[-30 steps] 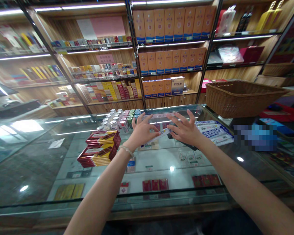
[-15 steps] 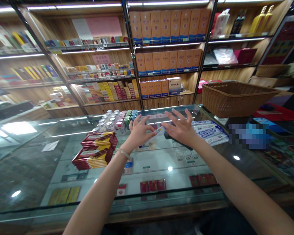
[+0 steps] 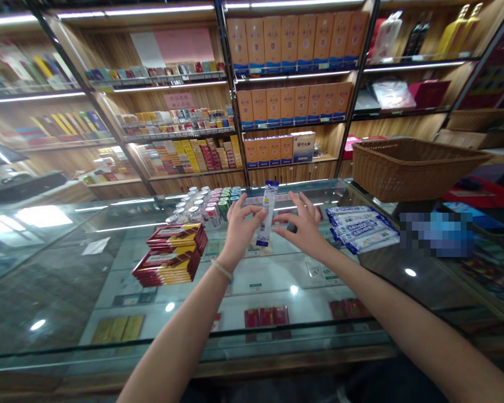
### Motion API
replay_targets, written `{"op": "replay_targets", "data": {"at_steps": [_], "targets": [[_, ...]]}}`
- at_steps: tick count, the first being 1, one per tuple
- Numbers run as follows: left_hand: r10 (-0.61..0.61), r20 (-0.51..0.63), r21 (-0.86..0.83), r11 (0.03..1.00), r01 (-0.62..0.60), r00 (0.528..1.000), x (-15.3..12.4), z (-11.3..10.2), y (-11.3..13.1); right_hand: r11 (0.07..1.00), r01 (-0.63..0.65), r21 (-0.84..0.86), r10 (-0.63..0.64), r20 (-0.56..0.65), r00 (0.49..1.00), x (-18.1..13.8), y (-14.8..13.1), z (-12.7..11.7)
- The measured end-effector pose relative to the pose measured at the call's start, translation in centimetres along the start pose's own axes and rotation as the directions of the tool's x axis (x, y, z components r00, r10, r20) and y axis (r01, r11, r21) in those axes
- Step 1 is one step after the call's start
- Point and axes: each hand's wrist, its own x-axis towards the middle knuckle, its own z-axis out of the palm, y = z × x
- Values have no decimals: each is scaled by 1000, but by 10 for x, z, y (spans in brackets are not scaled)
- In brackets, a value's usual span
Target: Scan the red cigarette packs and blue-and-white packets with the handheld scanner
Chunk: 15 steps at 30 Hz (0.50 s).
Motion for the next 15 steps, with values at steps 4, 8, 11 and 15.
{"op": "replay_targets", "data": {"at_steps": [4,8,11,15], "targets": [[4,-1,-32,999,-4,1000,-9,10,6,996,-31,78,31,5,1000,-1,-5,6],[9,3,-64,998,-8,1000,-12,16,9,992,-59,111,60,-9,998,-1,-4,6],[-1,17,-13,1000,1,1000,-11,16,10,996,-46,74,46,-1,999,-1,-1,3],[-13,6,117,993,12,1000,-7,9,9,999,-14,49,17,-48,999,3,4,-4]]}}
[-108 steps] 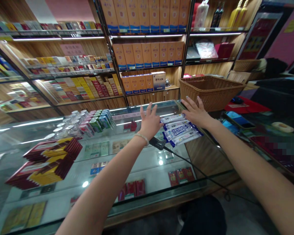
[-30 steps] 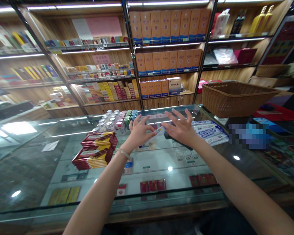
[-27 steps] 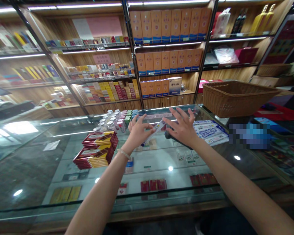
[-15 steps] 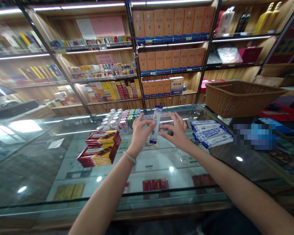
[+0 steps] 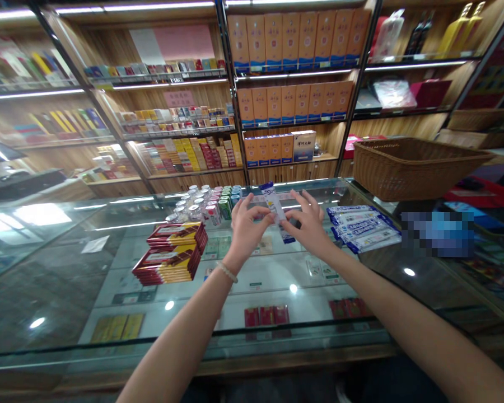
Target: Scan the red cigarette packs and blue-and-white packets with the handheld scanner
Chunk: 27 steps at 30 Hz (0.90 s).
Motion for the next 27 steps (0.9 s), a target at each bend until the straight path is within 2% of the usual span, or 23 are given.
{"op": "replay_targets", "data": {"at_steps": [3,6,9,11,14,21,27], "targets": [[85,-121,94,993,-74,989,2,-14,-4,998,27,-57,-28,-22,999,4,5,-7],[224,-217,244,955,-170,950,4,-33,-11,990,59,-131,-59,1,998,7,10,-15],[348,-109,373,883,-286,931,3,-46,-14,978,97,-184,-91,40,995,9,11,-20],[386,-15,416,841,-345,922,2,-48,-14,970,127,-207,-115,66,991,8,11,-22],[411,63,450,802,-394,909,-1,-45,-14,953,178,-245,-154,112,982,6,8,-26],[499,101,461,743,-484,861,-3,-37,-23,903,291,-315,-249,170,954,3,3,-33],[498,133,488,720,-494,857,-3,-36,-22,882,323,-342,-290,145,946,1,8,-30]]}}
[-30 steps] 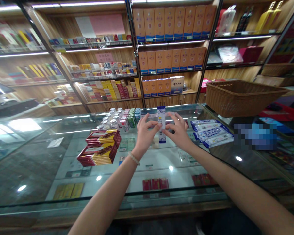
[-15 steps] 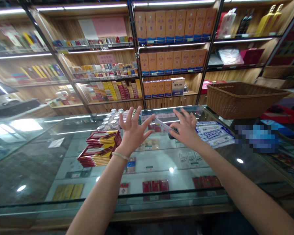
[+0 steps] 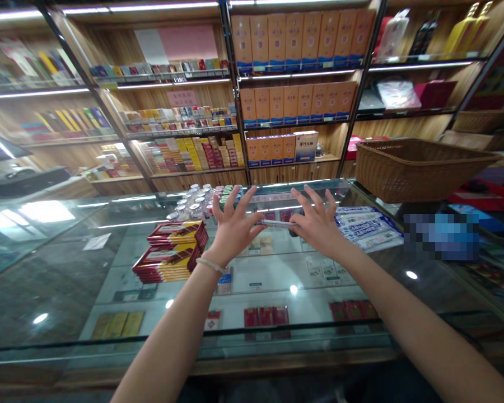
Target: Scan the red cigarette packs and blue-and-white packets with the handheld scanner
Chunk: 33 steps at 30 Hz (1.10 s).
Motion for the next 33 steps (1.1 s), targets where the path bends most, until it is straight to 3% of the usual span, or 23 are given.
{"op": "replay_targets", "data": {"at_steps": [11,20,28,33], "targets": [[-86,133,-112,989,101,987,9,-9,0,999,-38,-18,35,-113,993,0,2,4],[-208,296,-159,952,263,932,-5,-18,-30,998,-53,-21,51,-89,995,-2,1,2],[-276,306,-160,929,335,911,-19,-17,-40,990,-111,-84,118,90,989,-5,3,5],[-318,243,-158,919,361,916,-22,-24,-40,958,-273,-89,287,259,922,-12,13,7]]}}
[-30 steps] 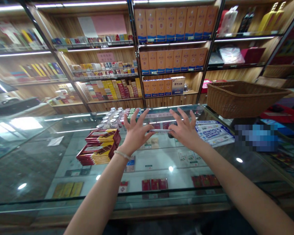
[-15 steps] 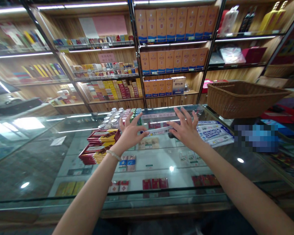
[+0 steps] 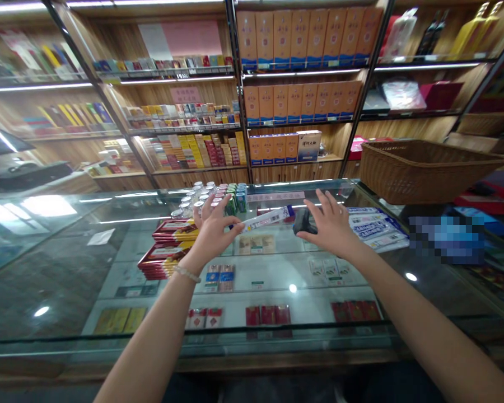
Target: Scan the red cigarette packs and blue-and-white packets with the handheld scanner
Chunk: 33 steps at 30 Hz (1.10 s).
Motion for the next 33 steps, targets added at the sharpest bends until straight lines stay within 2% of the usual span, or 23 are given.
{"op": "replay_targets", "data": {"at_steps": [3,11,19,26,30,33], "targets": [[-21,-27,-5,1000,21,999,-2,-5,-1,998,-61,19,59,98,993,-3,6,4],[-47,-30,-9,999,47,998,-3,-9,-4,995,-83,50,71,212,975,-3,6,10],[-17,-35,-23,1000,16,999,-4,-7,-9,988,-151,-27,149,393,907,0,-6,7],[-15,-31,-18,1000,14,999,-2,-5,-11,979,-194,-68,204,422,883,1,-14,6],[-47,-31,4,999,47,998,-2,-7,-8,973,-219,-71,229,400,888,3,-13,4],[-74,-41,9,997,74,996,-2,-10,-7,965,-261,4,243,354,903,6,-11,0]]}}
